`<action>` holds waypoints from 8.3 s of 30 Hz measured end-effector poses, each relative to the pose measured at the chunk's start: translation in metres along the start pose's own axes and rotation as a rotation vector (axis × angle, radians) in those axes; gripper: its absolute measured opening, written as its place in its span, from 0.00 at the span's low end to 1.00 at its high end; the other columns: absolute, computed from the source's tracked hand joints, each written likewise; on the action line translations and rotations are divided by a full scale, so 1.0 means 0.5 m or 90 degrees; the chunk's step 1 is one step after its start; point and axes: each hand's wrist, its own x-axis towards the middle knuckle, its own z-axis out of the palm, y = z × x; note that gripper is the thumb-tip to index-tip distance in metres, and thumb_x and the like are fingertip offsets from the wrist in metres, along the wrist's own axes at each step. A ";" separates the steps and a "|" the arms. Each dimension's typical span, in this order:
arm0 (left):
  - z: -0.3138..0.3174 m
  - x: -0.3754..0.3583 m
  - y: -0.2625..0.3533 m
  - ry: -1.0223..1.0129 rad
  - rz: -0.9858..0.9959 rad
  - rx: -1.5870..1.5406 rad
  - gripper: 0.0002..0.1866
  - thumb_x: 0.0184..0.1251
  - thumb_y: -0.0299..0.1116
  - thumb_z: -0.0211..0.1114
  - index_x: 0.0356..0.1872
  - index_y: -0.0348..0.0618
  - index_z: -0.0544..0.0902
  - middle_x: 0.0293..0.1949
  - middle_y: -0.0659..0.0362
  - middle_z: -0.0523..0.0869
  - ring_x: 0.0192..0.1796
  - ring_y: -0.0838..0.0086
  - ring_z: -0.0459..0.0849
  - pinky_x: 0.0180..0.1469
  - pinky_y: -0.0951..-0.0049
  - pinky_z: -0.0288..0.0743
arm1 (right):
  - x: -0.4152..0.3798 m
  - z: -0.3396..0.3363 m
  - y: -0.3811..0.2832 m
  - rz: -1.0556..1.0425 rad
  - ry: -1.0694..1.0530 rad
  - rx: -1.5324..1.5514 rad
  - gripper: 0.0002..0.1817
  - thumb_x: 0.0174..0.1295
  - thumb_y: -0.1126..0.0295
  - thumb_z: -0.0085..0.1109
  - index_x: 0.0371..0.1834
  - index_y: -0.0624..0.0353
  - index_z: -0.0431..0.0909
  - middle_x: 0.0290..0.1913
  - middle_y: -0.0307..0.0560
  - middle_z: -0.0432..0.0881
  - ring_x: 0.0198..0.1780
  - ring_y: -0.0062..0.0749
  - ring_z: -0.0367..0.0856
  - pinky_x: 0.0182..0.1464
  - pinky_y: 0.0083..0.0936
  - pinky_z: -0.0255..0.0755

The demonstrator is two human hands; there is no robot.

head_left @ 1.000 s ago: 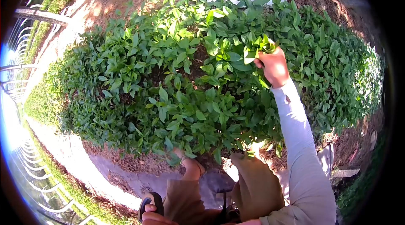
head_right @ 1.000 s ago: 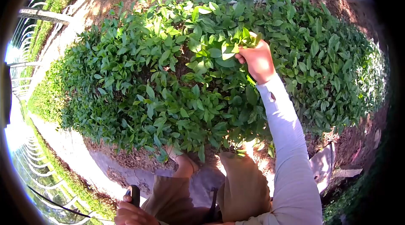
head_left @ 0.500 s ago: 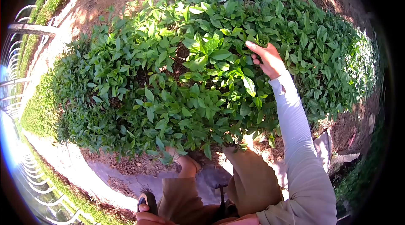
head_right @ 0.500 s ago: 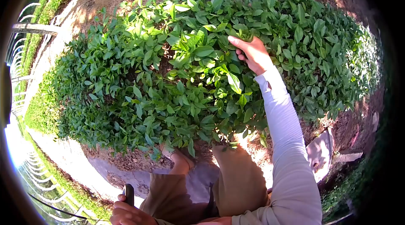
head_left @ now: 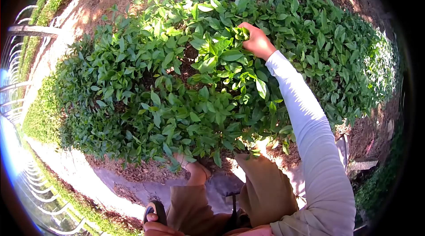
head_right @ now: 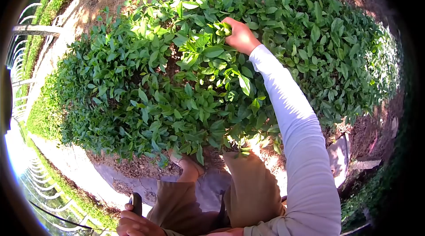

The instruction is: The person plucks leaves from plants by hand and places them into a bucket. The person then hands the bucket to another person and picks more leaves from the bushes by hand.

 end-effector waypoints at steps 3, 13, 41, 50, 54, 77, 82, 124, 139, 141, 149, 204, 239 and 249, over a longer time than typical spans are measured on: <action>-0.001 0.000 0.002 0.001 -0.003 0.003 0.13 0.61 0.26 0.52 0.17 0.49 0.62 0.13 0.67 0.62 0.16 0.78 0.61 0.26 0.76 0.59 | -0.015 0.009 0.007 -0.169 0.007 -0.086 0.23 0.47 0.80 0.58 0.51 0.57 0.74 0.44 0.50 0.81 0.44 0.40 0.80 0.48 0.28 0.71; 0.000 -0.009 0.002 0.007 -0.016 0.009 0.14 0.60 0.25 0.52 0.17 0.49 0.62 0.13 0.67 0.62 0.15 0.78 0.61 0.26 0.76 0.59 | -0.048 -0.032 0.035 0.166 0.297 0.378 0.06 0.54 0.72 0.65 0.34 0.57 0.78 0.26 0.32 0.77 0.23 0.14 0.70 0.23 0.13 0.63; -0.021 0.103 0.042 0.054 0.169 -0.032 0.11 0.72 0.28 0.43 0.26 0.43 0.63 0.22 0.62 0.63 0.27 0.77 0.64 0.55 0.61 0.68 | -0.292 -0.062 -0.003 0.277 0.235 0.472 0.09 0.59 0.73 0.58 0.42 0.58 0.77 0.28 0.35 0.77 0.22 0.16 0.70 0.21 0.13 0.65; -0.004 0.100 0.004 0.062 0.145 -0.048 0.12 0.71 0.27 0.44 0.24 0.43 0.64 0.21 0.61 0.65 0.26 0.77 0.64 0.55 0.60 0.68 | -0.174 0.011 -0.040 0.128 0.089 0.120 0.23 0.53 0.71 0.62 0.55 0.57 0.73 0.28 0.38 0.79 0.22 0.21 0.74 0.27 0.20 0.71; -0.016 0.115 -0.002 0.075 0.145 -0.054 0.12 0.71 0.26 0.44 0.24 0.43 0.64 0.21 0.61 0.65 0.26 0.77 0.64 0.55 0.61 0.68 | -0.214 0.008 -0.073 0.355 0.116 0.375 0.06 0.61 0.70 0.58 0.38 0.60 0.78 0.26 0.36 0.79 0.20 0.16 0.70 0.19 0.16 0.64; -0.002 0.094 0.014 0.057 0.152 -0.043 0.11 0.69 0.24 0.43 0.24 0.44 0.64 0.20 0.63 0.63 0.25 0.77 0.64 0.53 0.61 0.68 | -0.149 -0.005 0.007 0.257 0.022 -0.462 0.21 0.51 0.71 0.56 0.51 0.51 0.78 0.53 0.55 0.78 0.54 0.46 0.77 0.54 0.36 0.73; 0.006 0.090 0.018 0.048 0.162 -0.043 0.10 0.67 0.23 0.44 0.24 0.43 0.63 0.19 0.63 0.63 0.25 0.77 0.65 0.52 0.60 0.69 | -0.206 0.010 0.077 0.072 0.268 -0.302 0.18 0.45 0.71 0.63 0.43 0.54 0.80 0.38 0.55 0.82 0.42 0.50 0.81 0.46 0.36 0.74; 0.049 0.074 0.030 -0.001 0.163 -0.043 0.11 0.68 0.22 0.43 0.24 0.41 0.63 0.20 0.60 0.65 0.26 0.76 0.66 0.54 0.59 0.70 | -0.243 -0.166 0.108 0.210 0.171 -0.505 0.23 0.44 0.69 0.65 0.49 0.53 0.77 0.40 0.54 0.82 0.43 0.50 0.80 0.48 0.39 0.74; 0.041 0.068 0.036 -0.009 0.176 -0.047 0.09 0.67 0.21 0.45 0.25 0.40 0.65 0.20 0.60 0.64 0.26 0.75 0.67 0.54 0.59 0.70 | -0.345 -0.209 0.162 0.274 0.493 0.300 0.10 0.52 0.75 0.64 0.37 0.57 0.76 0.26 0.35 0.79 0.22 0.18 0.74 0.20 0.17 0.66; 0.044 0.067 0.036 -0.002 0.169 -0.058 0.09 0.66 0.20 0.45 0.25 0.40 0.65 0.20 0.61 0.64 0.26 0.75 0.67 0.54 0.59 0.70 | -0.355 -0.206 0.088 0.262 0.439 0.393 0.08 0.53 0.76 0.64 0.36 0.58 0.76 0.27 0.37 0.79 0.22 0.19 0.74 0.21 0.16 0.65; 0.042 0.070 0.029 0.004 0.172 -0.049 0.09 0.66 0.20 0.45 0.25 0.40 0.66 0.20 0.61 0.63 0.26 0.76 0.65 0.53 0.60 0.70 | -0.254 -0.181 0.008 0.283 0.284 0.420 0.10 0.53 0.71 0.68 0.31 0.57 0.74 0.25 0.34 0.76 0.23 0.18 0.71 0.21 0.16 0.63; -0.051 0.106 0.007 0.130 0.152 -0.051 0.06 0.65 0.24 0.46 0.27 0.40 0.64 0.21 0.61 0.68 0.25 0.74 0.69 0.49 0.56 0.70 | -0.161 0.099 -0.029 0.017 0.128 -0.311 0.19 0.44 0.66 0.64 0.43 0.56 0.79 0.35 0.55 0.82 0.40 0.50 0.81 0.45 0.34 0.74; -0.070 0.115 -0.001 0.172 0.105 -0.054 0.09 0.68 0.23 0.45 0.26 0.42 0.67 0.17 0.65 0.59 0.23 0.78 0.63 0.51 0.63 0.69 | -0.214 0.034 -0.167 0.310 0.120 0.713 0.10 0.57 0.67 0.66 0.34 0.60 0.76 0.28 0.38 0.77 0.23 0.19 0.71 0.21 0.14 0.66; -0.081 0.109 -0.006 0.164 0.115 -0.048 0.06 0.64 0.23 0.48 0.26 0.40 0.64 0.21 0.61 0.69 0.25 0.74 0.69 0.49 0.58 0.69 | -0.155 0.233 -0.148 0.021 0.352 0.426 0.21 0.60 0.80 0.55 0.58 0.61 0.68 0.46 0.43 0.78 0.37 0.26 0.81 0.33 0.18 0.79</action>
